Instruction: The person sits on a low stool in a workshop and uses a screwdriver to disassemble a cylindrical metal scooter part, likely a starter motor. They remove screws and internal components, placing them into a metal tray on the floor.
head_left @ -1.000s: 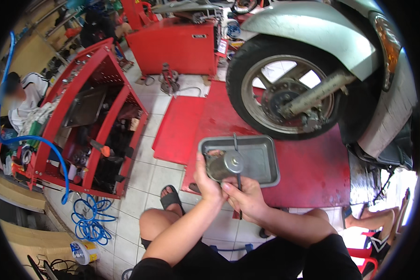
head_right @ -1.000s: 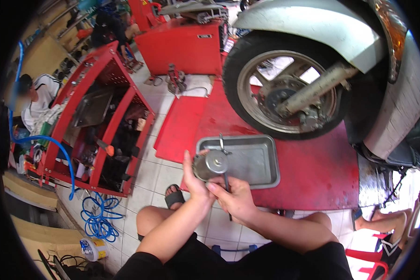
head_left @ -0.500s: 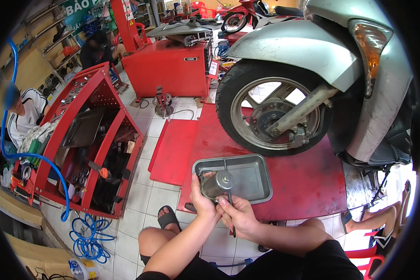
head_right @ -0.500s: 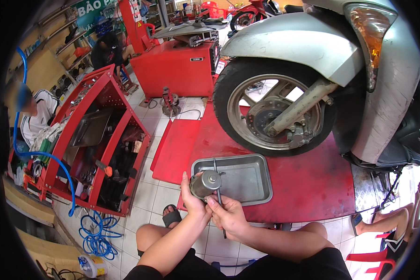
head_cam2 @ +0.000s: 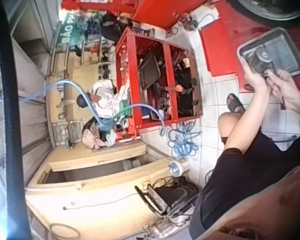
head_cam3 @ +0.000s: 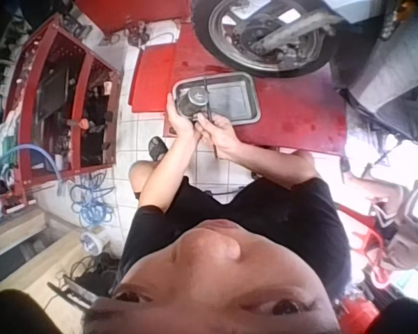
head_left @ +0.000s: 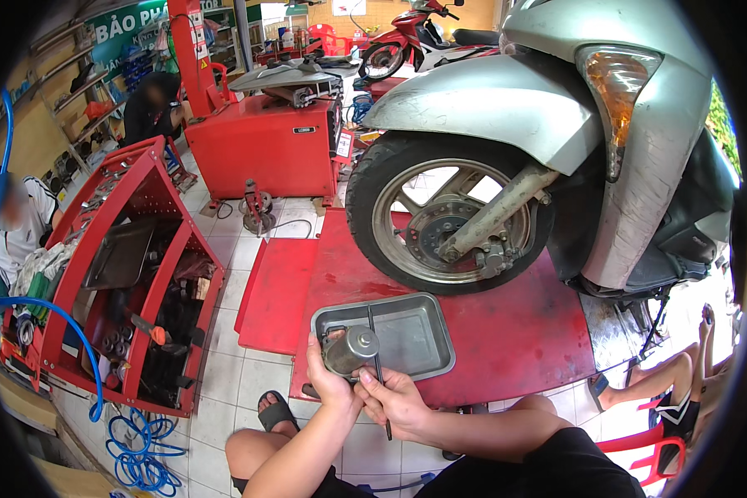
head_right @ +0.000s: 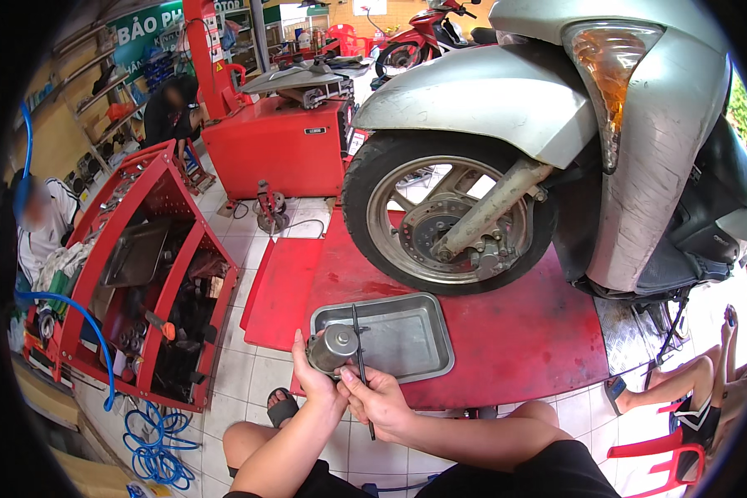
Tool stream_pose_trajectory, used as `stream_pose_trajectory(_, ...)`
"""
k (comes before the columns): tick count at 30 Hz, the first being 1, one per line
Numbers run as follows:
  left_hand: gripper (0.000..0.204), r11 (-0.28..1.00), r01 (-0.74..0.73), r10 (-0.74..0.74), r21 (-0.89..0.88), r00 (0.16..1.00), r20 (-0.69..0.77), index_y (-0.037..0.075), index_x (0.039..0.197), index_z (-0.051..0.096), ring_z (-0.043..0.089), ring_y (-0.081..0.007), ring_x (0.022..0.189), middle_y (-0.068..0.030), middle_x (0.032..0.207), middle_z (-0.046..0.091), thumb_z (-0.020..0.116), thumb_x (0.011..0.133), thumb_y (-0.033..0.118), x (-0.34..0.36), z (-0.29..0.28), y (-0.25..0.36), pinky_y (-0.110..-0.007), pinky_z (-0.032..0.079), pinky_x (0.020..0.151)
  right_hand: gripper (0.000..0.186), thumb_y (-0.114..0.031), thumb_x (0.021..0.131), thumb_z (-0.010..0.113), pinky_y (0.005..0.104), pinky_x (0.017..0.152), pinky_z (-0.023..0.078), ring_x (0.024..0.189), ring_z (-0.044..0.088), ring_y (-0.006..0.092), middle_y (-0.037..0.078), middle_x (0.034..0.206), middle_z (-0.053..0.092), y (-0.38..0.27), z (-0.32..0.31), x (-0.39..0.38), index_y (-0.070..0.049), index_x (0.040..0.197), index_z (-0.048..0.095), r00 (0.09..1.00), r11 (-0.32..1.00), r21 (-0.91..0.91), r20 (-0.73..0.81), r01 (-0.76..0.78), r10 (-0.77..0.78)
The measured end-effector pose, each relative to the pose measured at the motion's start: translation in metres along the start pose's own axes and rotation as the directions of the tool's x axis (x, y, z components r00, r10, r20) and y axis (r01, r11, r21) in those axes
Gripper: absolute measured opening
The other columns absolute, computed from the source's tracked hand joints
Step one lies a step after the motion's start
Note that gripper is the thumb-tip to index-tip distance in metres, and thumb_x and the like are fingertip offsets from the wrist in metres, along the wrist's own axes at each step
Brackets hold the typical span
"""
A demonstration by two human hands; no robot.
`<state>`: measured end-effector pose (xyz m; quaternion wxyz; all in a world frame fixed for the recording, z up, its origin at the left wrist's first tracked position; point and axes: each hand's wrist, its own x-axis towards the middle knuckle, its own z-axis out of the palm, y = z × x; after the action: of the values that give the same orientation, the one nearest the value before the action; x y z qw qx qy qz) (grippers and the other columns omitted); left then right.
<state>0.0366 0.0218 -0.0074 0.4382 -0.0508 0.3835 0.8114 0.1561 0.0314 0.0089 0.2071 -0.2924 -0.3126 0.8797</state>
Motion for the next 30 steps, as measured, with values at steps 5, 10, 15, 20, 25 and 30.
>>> stream_pose_trajectory(5,0.047,0.998,0.003,-0.004,-0.058,1.0,-0.007,0.009,0.098,0.058,0.059,-0.0183,0.054,-0.0077,0.081,0.067,0.039,0.101,0.052,0.0,0.002,0.004,-0.03,0.047,0.044,0.021,-0.023,0.105,0.056,0.0229,0.043,0.032,0.046,0.036,0.0057,0.003,0.08,0.055,-0.002,0.003,0.002,-0.005,0.113,0.062,1.0,1.0,0.012,0.001,-0.019,0.019)
stream_pose_trajectory(10,0.044,0.997,0.008,-0.01,-0.081,1.0,-0.026,0.008,0.096,0.06,0.063,-0.0184,0.06,-0.0081,0.084,0.068,0.041,0.102,0.048,-0.006,0.01,0.011,-0.03,0.051,0.049,0.022,-0.026,0.102,0.061,0.0233,0.043,0.029,0.051,0.039,0.0029,-0.001,0.07,0.055,0.004,0.004,0.004,-0.005,0.107,0.065,0.995,0.991,-0.11,-0.056,0.076,-0.083)
stream_pose_trajectory(15,0.045,0.996,-0.007,0.002,-0.086,0.998,-0.06,0.009,0.097,0.058,0.064,-0.02,0.068,-0.0064,0.082,0.067,0.045,0.099,0.051,0.005,0.0,0.001,-0.032,0.051,0.054,0.019,-0.02,0.101,0.064,0.0229,0.053,0.043,0.061,0.053,0.0043,0.001,0.078,0.064,-0.003,0.016,0.001,-0.002,0.106,0.066,0.973,0.958,-0.237,-0.126,0.161,-0.195)
stream_pose_trajectory(20,0.046,0.996,-0.012,0.008,-0.088,0.999,-0.047,0.01,0.097,0.059,0.065,-0.0199,0.071,-0.0065,0.084,0.067,0.045,0.099,0.054,0.005,0.002,0.0,-0.032,0.051,0.054,0.02,-0.02,0.1,0.064,0.0225,0.047,0.036,0.053,0.047,0.0045,0.002,0.073,0.064,0.004,0.015,0.004,-0.001,0.106,0.064,0.947,0.92,-0.289,-0.102,0.265,-0.305)
stream_pose_trajectory(25,0.049,0.996,-0.066,0.062,-0.051,0.995,-0.081,0.007,0.096,0.063,0.068,-0.0218,0.082,-0.0088,0.091,0.07,0.047,0.099,0.053,0.007,-0.003,0.001,-0.035,0.055,0.073,0.018,-0.016,0.098,0.066,0.0246,0.064,0.05,0.07,0.058,0.0063,0.001,0.076,0.065,0.006,0.015,0.006,0.002,0.098,0.066,0.918,0.827,-0.477,-0.095,0.299,-0.386)
stream_pose_trajectory(30,0.047,0.992,-0.112,0.109,-0.063,0.993,-0.046,0.0,0.098,0.066,0.067,-0.0186,0.075,-0.0116,0.088,0.069,0.05,0.103,0.044,-0.002,0.004,0.005,-0.03,0.053,0.065,0.015,-0.009,0.097,0.066,0.0238,0.07,0.053,0.078,0.064,0.0081,0.005,0.085,0.069,-0.001,0.015,0.002,0.005,0.104,0.065,0.913,0.847,-0.422,-0.092,0.325,-0.397)
